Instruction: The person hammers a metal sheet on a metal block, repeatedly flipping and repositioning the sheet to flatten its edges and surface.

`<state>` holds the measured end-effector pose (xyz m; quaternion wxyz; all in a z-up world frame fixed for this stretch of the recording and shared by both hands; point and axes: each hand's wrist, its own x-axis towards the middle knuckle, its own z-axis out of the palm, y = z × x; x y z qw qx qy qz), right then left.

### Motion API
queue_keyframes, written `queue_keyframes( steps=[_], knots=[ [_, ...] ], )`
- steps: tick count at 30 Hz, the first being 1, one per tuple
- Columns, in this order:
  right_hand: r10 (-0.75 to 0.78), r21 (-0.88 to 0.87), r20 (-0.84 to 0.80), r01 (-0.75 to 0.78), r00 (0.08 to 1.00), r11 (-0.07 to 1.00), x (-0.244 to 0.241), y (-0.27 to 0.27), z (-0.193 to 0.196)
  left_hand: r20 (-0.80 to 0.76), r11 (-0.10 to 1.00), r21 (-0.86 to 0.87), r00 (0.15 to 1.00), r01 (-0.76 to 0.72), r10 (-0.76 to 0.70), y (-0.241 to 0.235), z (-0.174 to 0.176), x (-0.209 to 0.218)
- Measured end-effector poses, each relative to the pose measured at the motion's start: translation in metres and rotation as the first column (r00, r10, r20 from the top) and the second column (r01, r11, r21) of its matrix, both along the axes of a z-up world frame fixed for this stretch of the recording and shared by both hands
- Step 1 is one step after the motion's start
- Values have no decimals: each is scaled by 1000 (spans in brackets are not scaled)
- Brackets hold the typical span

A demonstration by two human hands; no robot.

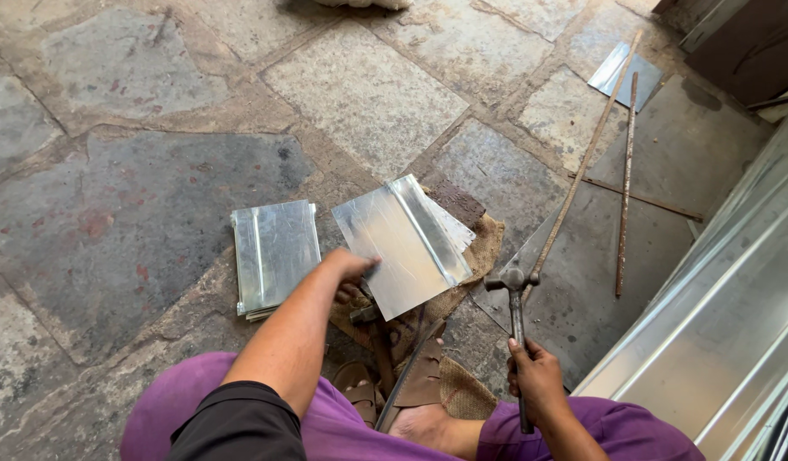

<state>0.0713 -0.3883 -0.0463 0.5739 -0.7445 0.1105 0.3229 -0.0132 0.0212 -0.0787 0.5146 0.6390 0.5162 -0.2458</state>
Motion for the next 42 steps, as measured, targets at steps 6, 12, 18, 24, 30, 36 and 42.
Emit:
queue_keyframes(
  steps=[6, 12, 18, 24, 30, 36, 42],
  knots=[
    [196, -103, 161, -180, 967, 978, -2, 15, 26, 169, 971, 183, 978, -151, 120, 21, -29, 5],
    [383, -317, 255, -297, 888, 901, -8, 42, 73, 173, 886, 379, 961, -268, 217, 7, 26, 7],
    [388, -232, 813, -369, 434, 900, 9, 58, 139, 102, 869, 476, 990, -133, 96, -5, 77, -6],
    [-84, 471, 805, -546, 588, 693, 8, 76, 136, 108, 869, 476, 989, -137, 97, -1, 68, -3],
    [533, -367, 727, -411, 433, 835, -18, 109, 87, 111, 861, 496, 991, -115, 68, 0, 61, -3],
    [508, -388, 664, -328, 549, 861, 15, 107, 105, 94, 868, 486, 994, -101, 63, 0, 68, -6],
    [95, 43, 942, -396, 322, 917, 22, 102, 99, 109, 862, 504, 994, -65, 11, 3, 65, 0]
  ],
)
